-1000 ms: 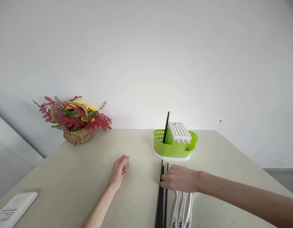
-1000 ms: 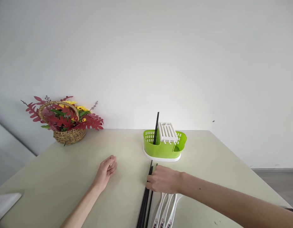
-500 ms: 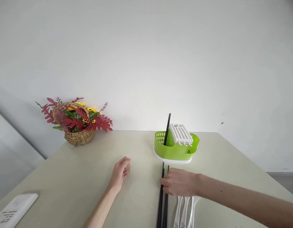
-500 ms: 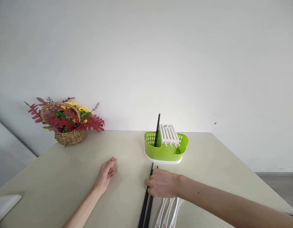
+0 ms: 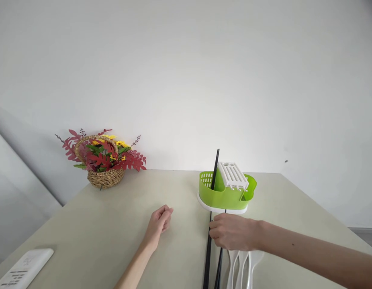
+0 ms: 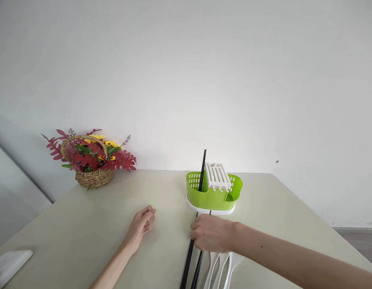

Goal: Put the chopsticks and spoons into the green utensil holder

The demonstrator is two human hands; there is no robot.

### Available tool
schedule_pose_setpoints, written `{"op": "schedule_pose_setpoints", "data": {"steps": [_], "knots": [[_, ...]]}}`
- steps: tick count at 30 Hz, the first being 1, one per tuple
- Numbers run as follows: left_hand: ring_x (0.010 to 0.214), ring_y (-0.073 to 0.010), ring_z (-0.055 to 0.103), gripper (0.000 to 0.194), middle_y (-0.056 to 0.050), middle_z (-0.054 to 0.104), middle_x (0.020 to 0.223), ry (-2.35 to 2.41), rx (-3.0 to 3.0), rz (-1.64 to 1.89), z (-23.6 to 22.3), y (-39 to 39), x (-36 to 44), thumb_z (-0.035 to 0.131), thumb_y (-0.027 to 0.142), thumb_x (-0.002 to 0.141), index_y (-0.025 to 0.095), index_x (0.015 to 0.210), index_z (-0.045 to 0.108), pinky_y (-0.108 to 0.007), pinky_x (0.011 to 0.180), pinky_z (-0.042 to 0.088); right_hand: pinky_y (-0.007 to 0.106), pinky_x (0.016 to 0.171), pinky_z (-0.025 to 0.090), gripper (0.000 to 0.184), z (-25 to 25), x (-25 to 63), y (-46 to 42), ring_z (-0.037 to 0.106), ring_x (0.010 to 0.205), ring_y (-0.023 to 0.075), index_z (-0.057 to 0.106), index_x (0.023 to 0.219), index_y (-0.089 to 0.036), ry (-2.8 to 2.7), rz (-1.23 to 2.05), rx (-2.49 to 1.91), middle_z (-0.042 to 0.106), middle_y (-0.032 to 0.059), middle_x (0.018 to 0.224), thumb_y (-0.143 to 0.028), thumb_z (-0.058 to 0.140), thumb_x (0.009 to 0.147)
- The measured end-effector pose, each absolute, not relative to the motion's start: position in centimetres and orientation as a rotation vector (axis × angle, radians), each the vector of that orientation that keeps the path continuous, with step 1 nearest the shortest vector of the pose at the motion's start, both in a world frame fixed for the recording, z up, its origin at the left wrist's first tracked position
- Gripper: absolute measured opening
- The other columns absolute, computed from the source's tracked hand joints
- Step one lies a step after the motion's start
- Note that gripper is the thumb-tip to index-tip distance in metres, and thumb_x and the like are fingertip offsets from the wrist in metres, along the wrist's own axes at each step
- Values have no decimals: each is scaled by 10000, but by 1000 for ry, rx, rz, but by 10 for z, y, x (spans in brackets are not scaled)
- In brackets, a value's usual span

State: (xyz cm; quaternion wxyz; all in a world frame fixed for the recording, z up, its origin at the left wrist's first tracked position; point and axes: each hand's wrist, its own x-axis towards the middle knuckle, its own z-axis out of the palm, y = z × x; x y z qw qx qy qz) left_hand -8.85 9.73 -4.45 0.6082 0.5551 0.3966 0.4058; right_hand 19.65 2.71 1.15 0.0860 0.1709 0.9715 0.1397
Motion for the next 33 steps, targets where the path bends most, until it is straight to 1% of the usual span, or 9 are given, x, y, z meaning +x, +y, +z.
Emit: {"op": "schedule_pose_setpoints", "data": {"steps": [3, 7, 10, 12, 14, 17, 22, 28, 33], "knots": [[522, -85, 147, 524, 105, 236, 567, 894, 1361, 845, -40, 88, -81, 686, 598, 861, 226, 673, 368, -253, 506, 133, 318, 714, 379, 284, 26, 199, 27, 517, 711, 170, 620, 629, -207, 2891, 443, 492, 606, -23, 614, -3, 695, 812], [529, -91, 325, 480, 61, 440, 582, 738, 1467, 674, -30, 66, -64, 664, 614, 897, 195, 717, 517, -240, 547, 282, 320, 620, 327, 249, 59, 198, 22, 439, 559, 147, 638, 686, -207, 2819, 456, 569, 617, -39, 599, -3, 698, 815], [792, -183, 615, 493, -98, 720, 867, 532, 1515, 560, -21, 49, -52, 565, 630, 963, 151, 941, 682, -301, 785, 451, 310, 591, 291, 222, 87, 194, 23, 463, 570, 140, 658, 738, -203, 2847, 429, 623, 640, -33, 636, -19, 683, 860], [1012, -250, 672, 565, -169, 762, 1052, 432, 1498, 476, -17, 40, -49, 483, 640, 999, 136, 1138, 699, -368, 957, 448, 304, 559, 255, 240, 102, 190, 26, 471, 560, 133, 662, 717, -201, 2829, 383, 687, 642, -26, 628, -13, 673, 864], [1041, -278, 701, 594, -189, 772, 1073, 354, 1441, 408, -18, 35, -47, 467, 636, 1006, 129, 1236, 674, -410, 994, 447, 304, 528, 216, 220, 113, 185, 30, 493, 555, 127, 692, 714, -202, 2805, 292, 777, 666, -15, 644, -71, 687, 891], [832, -253, 740, 530, -169, 772, 970, 298, 1339, 371, -22, 32, -47, 558, 576, 992, 126, 1254, 658, -388, 872, 498, 298, 511, 203, 116, 126, 178, 35, 571, 600, 124, 783, 811, -232, 2773, 98, 927, 731, -9, 721, -214, 737, 917], [613, -173, 673, 475, -99, 715, 820, 367, 1257, 378, -26, 35, -46, 564, 543, 1001, 113, 1163, 681, -315, 713, 496, 286, 532, 278, 76, 141, 172, 42, 649, 670, 134, 832, 851, -285, 2717, -166, 1099, 760, -32, 732, -277, 768, 892], [525, -119, 569, 467, -40, 628, 711, 377, 1232, 436, -26, 39, -48, 596, 547, 985, 106, 1096, 703, -263, 573, 414, 270, 543, 339, 221, 152, 190, 54, 613, 608, 142, 767, 679, -256, 2697, -502, 1390, 713, -40, 623, -359, 739, 871], [476, -79, 491, 477, -22, 597, 719, 372, 1169, 450, -29, 41, -50, 646, 553, 955, 107, 1110, 714, -247, 498, 315, 249, 504, 395, 335, 155, 206, 54, 569, 510, 124, 697, 840, -234, 2534, -1096, 1704, 737, -16, 698, -568, 709, 845]]}}
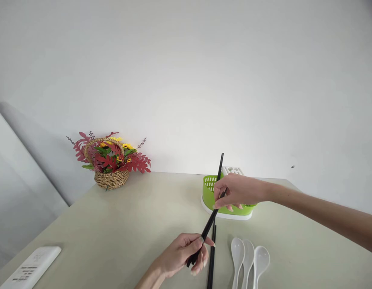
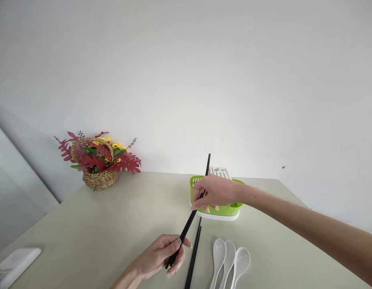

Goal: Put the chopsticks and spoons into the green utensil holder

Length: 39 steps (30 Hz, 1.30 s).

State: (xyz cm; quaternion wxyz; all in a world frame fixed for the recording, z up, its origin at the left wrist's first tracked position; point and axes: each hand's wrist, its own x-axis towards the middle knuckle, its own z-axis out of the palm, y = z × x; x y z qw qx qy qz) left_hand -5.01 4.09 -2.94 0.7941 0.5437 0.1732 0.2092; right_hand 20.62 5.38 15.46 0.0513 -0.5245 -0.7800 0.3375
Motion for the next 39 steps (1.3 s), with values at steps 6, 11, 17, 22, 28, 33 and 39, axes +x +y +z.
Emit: {"op": "schedule_pose_setpoints", "data": {"steps": [6, 11, 17, 22, 28, 33, 39], "knots": [[481, -77, 496, 515, -29, 607, 760, 385, 1183, 377, -32, 41, -51, 664, 559, 940, 102, 1172, 713, -252, 494, 298, 251, 548, 450, 384, 139, 206, 41, 607, 540, 132, 581, 991, -235, -2183, 1190, -1572, 727, -20, 717, -564, 720, 848], [483, -65, 427, 522, 9, 557, 706, 412, 1241, 343, -29, 41, -54, 622, 574, 963, 118, 1201, 711, -251, 538, 314, 261, 558, 456, 458, 129, 202, 36, 623, 566, 150, 554, 1101, -239, -2144, 1178, -1584, 724, -25, 703, -594, 709, 855], [498, -65, 417, 514, 22, 540, 715, 469, 1229, 357, -31, 43, -57, 650, 577, 943, 128, 1185, 714, -255, 538, 290, 254, 560, 452, 458, 132, 197, 33, 637, 574, 150, 578, 1034, -235, -2098, 1171, -1562, 726, -25, 694, -595, 758, 815], [537, -86, 418, 510, 22, 529, 690, 473, 1203, 390, -33, 46, -56, 661, 570, 938, 117, 1166, 714, -263, 549, 285, 247, 530, 460, 436, 128, 197, 34, 633, 563, 128, 613, 881, -214, -2024, 1161, -1441, 766, 16, 775, -646, 673, 874], [538, -90, 426, 505, 11, 533, 655, 479, 1235, 488, -35, 46, -51, 600, 586, 971, 109, 1051, 744, -281, 611, 343, 258, 530, 503, 491, 124, 198, 34, 649, 553, 122, 598, 770, -207, -1832, 1112, -1395, 782, 33, 805, -685, 680, 848], [881, -180, 613, 607, -116, 672, 1077, 573, 1140, 761, -40, 48, -45, 716, 586, 891, 161, 1320, 658, -323, 792, 457, 256, 523, 501, 496, 173, 212, 31, 636, 551, 114, 667, 802, -190, -1858, 811, -1457, 779, 46, 809, -684, 687, 847], [738, -104, 517, 508, -27, 579, 927, 679, 942, 958, -45, 59, -45, 775, 582, 837, 152, 1097, 698, -261, 670, 413, 273, 523, 485, 465, 233, 242, 35, 618, 550, 121, 714, 812, -202, -1685, 218, -1544, 774, 59, 803, -664, 687, 863]]}}
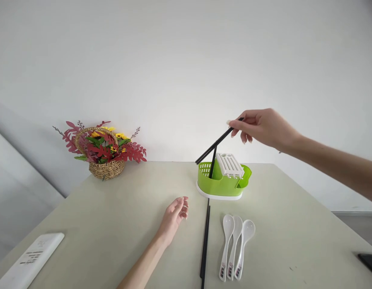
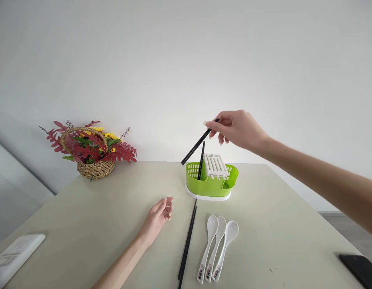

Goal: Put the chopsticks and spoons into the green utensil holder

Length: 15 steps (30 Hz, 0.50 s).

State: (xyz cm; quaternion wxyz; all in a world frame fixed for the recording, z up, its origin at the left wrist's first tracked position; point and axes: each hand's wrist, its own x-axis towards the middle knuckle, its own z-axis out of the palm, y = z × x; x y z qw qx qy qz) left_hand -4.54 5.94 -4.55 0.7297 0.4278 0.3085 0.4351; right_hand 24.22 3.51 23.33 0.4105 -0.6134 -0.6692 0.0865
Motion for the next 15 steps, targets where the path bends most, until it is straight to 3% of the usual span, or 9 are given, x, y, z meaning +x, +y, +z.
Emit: {"op": "schedule_pose_setpoints", "data": {"steps": [4, 8, 15], "knots": [[618, -80, 366, 449, 48, 445, 737, 646, 893, 932, -43, 58, -46, 793, 570, 818, 159, 914, 640, -249, 613, 341, 280, 536, 501, 421, 233, 254, 49, 615, 538, 117, 724, 805, -210, -1689, 65, -1593, 786, 47, 829, -624, 691, 874], [594, -92, 243, 463, 83, 294, 645, 632, 925, 910, -41, 55, -47, 781, 533, 831, 199, 734, 475, -251, 586, 281, 270, 548, 507, 382, 213, 257, 71, 646, 557, 119, 722, 799, -217, -1794, 97, -1681, 790, 15, 813, -582, 664, 899], [541, -86, 101, 499, 99, 154, 616, 580, 881, 900, -40, 58, -52, 712, 425, 856, 228, 673, 293, -274, 519, 158, 269, 601, 517, 367, 172, 244, 108, 716, 617, 143, 697, 775, -225, -2017, 240, -1807, 798, -16, 815, -557, 627, 914]]}}
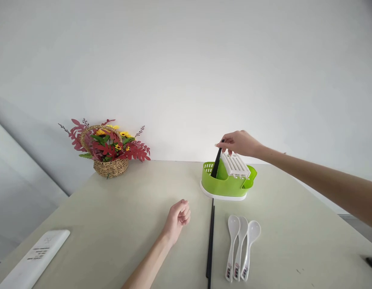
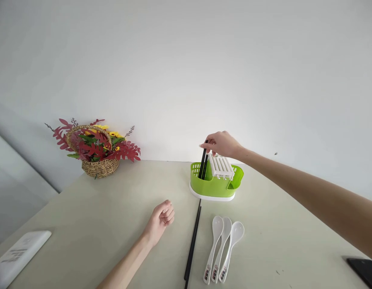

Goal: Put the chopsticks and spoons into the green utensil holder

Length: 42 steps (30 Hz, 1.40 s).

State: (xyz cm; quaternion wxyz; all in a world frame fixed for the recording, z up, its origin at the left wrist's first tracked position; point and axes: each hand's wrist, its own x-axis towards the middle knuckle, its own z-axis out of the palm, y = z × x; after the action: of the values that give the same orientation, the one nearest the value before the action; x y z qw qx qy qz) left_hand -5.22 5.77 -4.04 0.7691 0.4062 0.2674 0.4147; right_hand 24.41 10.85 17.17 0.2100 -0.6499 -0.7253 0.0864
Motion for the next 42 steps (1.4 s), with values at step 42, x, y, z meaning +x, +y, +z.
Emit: {"op": "schedule_pose_setpoints", "data": {"steps": [42], "knots": [[498, -73, 72, 547, 107, 114, 567, 576, 775, 954, -39, 54, -54, 736, 337, 773, 227, 624, 221, -277, 479, 121, 297, 503, 168, 177, 66, 162, 24, 450, 433, 130, 636, 1049, -165, -3334, -530, -943, 660, 14, 595, -111, 514, 932]]}}
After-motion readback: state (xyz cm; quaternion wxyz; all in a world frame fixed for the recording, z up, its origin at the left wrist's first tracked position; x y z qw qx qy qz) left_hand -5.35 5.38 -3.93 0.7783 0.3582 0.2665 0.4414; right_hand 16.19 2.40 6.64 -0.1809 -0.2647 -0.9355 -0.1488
